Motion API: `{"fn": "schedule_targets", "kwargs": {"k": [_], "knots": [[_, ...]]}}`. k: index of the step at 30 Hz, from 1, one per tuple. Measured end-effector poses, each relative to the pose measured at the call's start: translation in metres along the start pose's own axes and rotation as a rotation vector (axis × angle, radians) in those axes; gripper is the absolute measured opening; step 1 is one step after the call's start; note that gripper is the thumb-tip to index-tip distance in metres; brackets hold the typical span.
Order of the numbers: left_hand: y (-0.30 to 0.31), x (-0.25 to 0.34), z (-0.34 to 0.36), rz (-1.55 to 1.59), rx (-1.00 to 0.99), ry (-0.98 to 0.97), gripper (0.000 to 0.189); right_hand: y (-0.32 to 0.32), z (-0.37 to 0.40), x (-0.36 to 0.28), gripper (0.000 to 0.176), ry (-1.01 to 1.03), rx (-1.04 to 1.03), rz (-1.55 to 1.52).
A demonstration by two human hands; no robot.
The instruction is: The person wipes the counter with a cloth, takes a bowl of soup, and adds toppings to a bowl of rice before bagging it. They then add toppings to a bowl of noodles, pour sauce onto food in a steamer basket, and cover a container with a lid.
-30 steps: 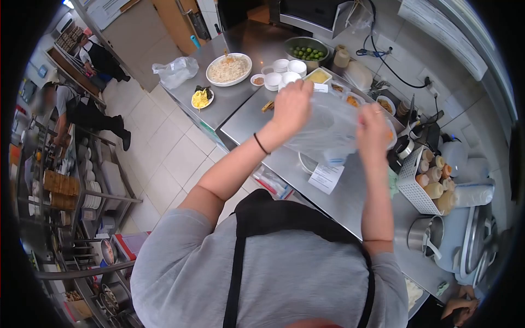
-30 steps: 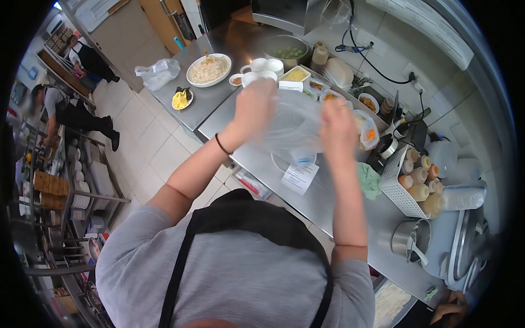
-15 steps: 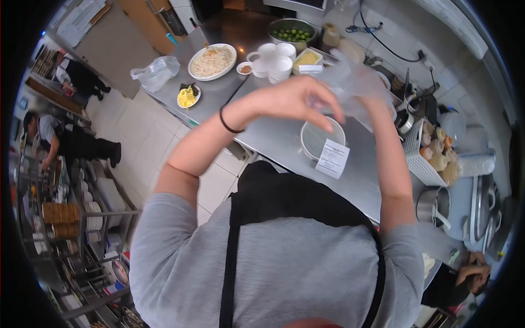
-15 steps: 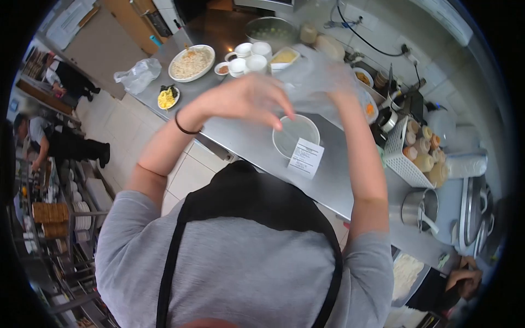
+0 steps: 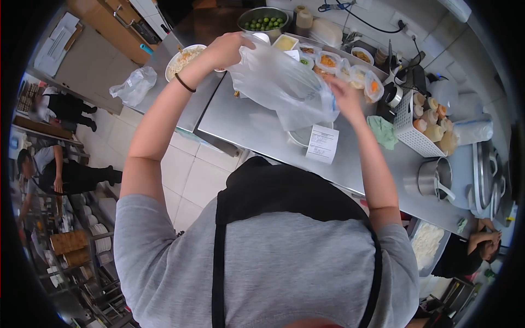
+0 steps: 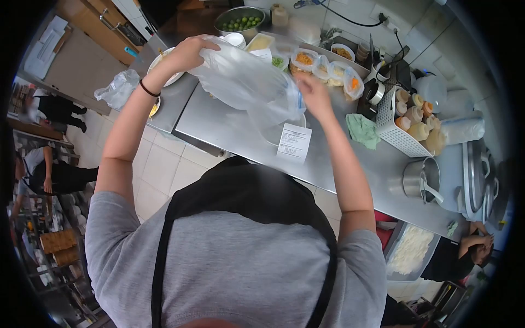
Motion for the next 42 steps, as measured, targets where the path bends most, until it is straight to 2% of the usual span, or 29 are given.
{"fn": "schedule_targets", "kwargs": {"k": [1, 3, 5, 7, 9, 10, 11, 12, 13, 14, 16, 18, 20, 22, 23, 24, 25, 26, 28, 31, 32, 34, 36, 38, 40, 42], "knots": [[0.001, 0.002, -0.001, -0.003, -0.008, -0.004, 0.05, -0.014, 0.003, 0.039, 0.036, -0.029, -0.062, 0.341], [0.002, 0.014, -0.005, 0.119, -0.028, -0.115, 0.053, -0.031, 0.031, 0.074, 0.035, -0.189, -0.243, 0.255], [0.006, 0.024, -0.007, 0.163, 0.003, -0.161, 0.053, -0.03, 0.049, 0.126, 0.033, -0.506, -0.249, -0.184], [0.005, 0.033, -0.006, 0.21, 0.025, -0.21, 0.054, 0.003, 0.061, 0.158, 0.03, -0.44, -0.155, -0.058], [0.001, 0.042, -0.008, 0.236, 0.052, -0.285, 0.053, 0.07, 0.089, 0.123, 0.033, -0.577, 0.078, 0.028], [-0.004, 0.046, -0.007, 0.242, 0.047, -0.289, 0.053, 0.11, 0.087, 0.144, 0.037, -0.419, 0.201, 0.344], [-0.01, 0.049, -0.008, 0.292, 0.039, -0.268, 0.053, 0.146, 0.096, 0.122, 0.039, -0.588, 0.211, 0.171], [-0.017, 0.051, -0.01, 0.342, 0.032, -0.248, 0.054, 0.181, 0.102, 0.098, 0.035, -0.577, 0.331, 0.107], [-0.023, 0.054, -0.013, 0.347, 0.028, -0.256, 0.054, 0.217, 0.098, 0.086, 0.034, -0.454, 0.363, 0.242], [-0.034, 0.056, -0.017, 0.383, -0.034, -0.224, 0.056, 0.22, 0.11, 0.014, 0.034, -0.494, 0.406, 0.045], [-0.057, 0.06, -0.025, 0.43, -0.108, -0.207, 0.058, 0.252, 0.1, -0.002, 0.032, -0.289, 0.419, -0.293], [-0.08, 0.066, -0.032, 0.42, -0.074, -0.24, 0.057, 0.223, 0.092, -0.076, 0.034, -0.177, 0.305, -0.479], [-0.089, 0.081, -0.036, 0.422, -0.064, -0.219, 0.057, 0.184, 0.073, -0.097, 0.035, -0.118, 0.022, -0.576], [-0.105, 0.085, -0.038, 0.474, -0.094, -0.215, 0.058, 0.136, 0.052, -0.094, 0.033, -0.109, -0.154, -0.483], [-0.112, 0.087, -0.04, 0.524, -0.122, -0.21, 0.059, 0.115, 0.045, -0.081, 0.032, -0.168, -0.18, -0.382], [-0.092, 0.106, -0.031, 0.554, -0.219, -0.202, 0.065, 0.096, 0.041, -0.069, 0.032, -0.236, -0.225, -0.329], [-0.094, 0.102, -0.028, 0.555, -0.212, -0.204, 0.065, 0.082, 0.038, -0.057, 0.031, -0.306, -0.266, -0.258], [-0.102, 0.092, -0.021, 0.761, -0.248, -0.156, 0.068, 0.07, 0.041, -0.052, 0.029, -0.353, -0.27, -0.149], [-0.116, 0.083, -0.008, 1.108, -0.305, -0.081, 0.077, 0.04, 0.017, 0.013, 0.029, -0.174, -0.265, 0.153], [-0.14, 0.082, -0.002, 1.125, -0.287, -0.092, 0.077, -0.007, 0.013, 0.036, 0.03, -0.144, -0.252, 0.174], [-0.148, 0.078, -0.002, 1.124, -0.288, -0.087, 0.077, -0.017, 0.007, 0.044, 0.027, -0.187, -0.18, 0.269], [-0.153, 0.072, -0.001, 1.173, -0.254, 0.0, 0.077, -0.026, 0.002, 0.054, 0.025, -0.228, -0.112, 0.36], [-0.145, 0.071, 0.001, 1.083, -0.288, 0.055, 0.077, -0.026, 0.0, 0.063, 0.023, -0.34, -0.041, 0.512], [-0.143, 0.068, 0.004, 0.995, -0.324, 0.106, 0.077, -0.01, 0.007, 0.04, 0.025, -0.317, -0.043, 0.448], [-0.148, 0.062, 0.001, 0.849, -0.269, 0.031, 0.077, 0.012, 0.019, 0.016, 0.027, -0.299, -0.046, 0.387], [-0.152, 0.061, -0.001, 0.847, -0.251, 0.018, 0.074, 0.042, 0.036, -0.019, 0.034, 0.039, 0.285, 0.493]]}}
Point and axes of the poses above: each hand's wrist, its own z-axis away from the middle knuckle, its own y-axis out of the back of the hand, x = y × z, the point moved 6 cm from there along -z, towards the middle knuckle, and after that the axes turned 12 degrees about -y, right-handed, at the moved point
